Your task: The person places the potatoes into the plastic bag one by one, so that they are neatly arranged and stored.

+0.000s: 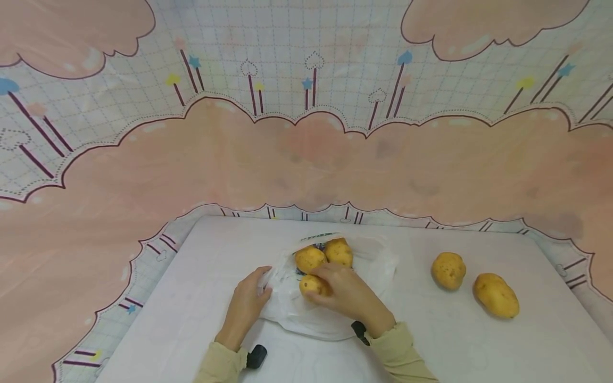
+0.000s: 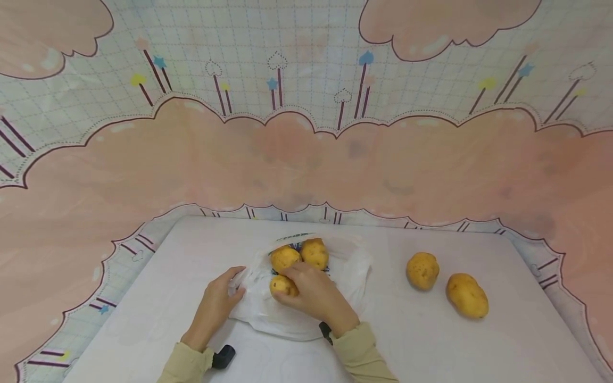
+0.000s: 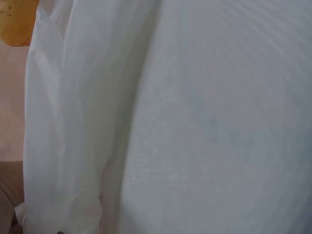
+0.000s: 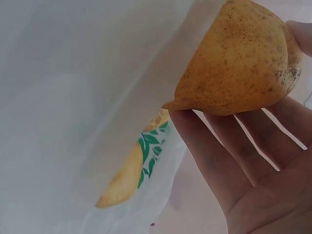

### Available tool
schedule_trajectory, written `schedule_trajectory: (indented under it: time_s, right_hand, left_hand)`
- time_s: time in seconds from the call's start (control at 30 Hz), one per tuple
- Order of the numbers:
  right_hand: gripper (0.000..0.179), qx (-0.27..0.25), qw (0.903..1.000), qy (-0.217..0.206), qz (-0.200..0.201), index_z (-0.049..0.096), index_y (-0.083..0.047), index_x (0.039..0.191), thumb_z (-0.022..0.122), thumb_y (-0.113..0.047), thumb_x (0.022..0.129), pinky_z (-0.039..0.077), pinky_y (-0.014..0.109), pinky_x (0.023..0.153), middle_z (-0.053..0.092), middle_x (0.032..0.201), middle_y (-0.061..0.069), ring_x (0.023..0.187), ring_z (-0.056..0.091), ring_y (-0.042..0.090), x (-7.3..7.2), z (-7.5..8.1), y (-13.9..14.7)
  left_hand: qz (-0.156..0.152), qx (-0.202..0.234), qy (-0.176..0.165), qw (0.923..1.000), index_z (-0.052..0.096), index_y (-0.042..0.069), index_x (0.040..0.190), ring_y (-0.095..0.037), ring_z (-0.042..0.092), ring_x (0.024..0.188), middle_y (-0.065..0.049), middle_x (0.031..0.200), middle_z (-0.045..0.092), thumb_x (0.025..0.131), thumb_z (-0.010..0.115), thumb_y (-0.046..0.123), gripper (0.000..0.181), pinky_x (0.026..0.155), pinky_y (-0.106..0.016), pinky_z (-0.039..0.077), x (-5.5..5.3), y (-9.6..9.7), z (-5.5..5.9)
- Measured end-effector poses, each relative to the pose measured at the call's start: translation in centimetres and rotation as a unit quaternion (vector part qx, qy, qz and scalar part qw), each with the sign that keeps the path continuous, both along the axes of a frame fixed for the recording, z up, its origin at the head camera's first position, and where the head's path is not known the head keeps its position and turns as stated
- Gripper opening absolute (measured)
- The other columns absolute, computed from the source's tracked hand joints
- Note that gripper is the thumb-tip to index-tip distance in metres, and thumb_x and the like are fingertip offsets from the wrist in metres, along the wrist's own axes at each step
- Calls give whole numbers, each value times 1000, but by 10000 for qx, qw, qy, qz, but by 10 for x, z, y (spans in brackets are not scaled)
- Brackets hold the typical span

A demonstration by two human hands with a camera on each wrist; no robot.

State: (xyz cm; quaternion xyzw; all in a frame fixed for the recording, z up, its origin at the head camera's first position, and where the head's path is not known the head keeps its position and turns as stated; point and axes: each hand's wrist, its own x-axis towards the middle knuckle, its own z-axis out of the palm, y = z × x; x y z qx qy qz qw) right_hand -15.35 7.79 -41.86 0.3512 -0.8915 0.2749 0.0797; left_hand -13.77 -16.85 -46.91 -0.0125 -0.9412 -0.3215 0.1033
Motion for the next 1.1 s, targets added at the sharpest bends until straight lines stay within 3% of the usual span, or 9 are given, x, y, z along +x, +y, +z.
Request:
schedule_trajectory:
  time_s: [0.5, 1.1]
  right_hand:
    - [41, 311, 9995, -54, -57, 72, -7, 112, 70, -41, 91, 56, 37, 86, 71, 107, 6, 97, 67, 18, -2, -9, -18]
    - [45, 279, 9968, 243, -703, 73, -8, 102, 69, -51, 88, 56, 30, 70, 72, 95, 2, 80, 67, 14, -6, -16, -28]
  left_hand:
    - [13, -43, 22, 10000, 61, 3, 128, -38, 61, 120, -20, 127, 66, 85, 72, 1, 45, 102, -52, 48, -1, 0, -1]
    - [-79, -155, 338, 9993, 63, 1, 124, -40, 64, 113, -22, 121, 68, 82, 73, -3, 43, 96, -53, 51, 0, -1, 1]
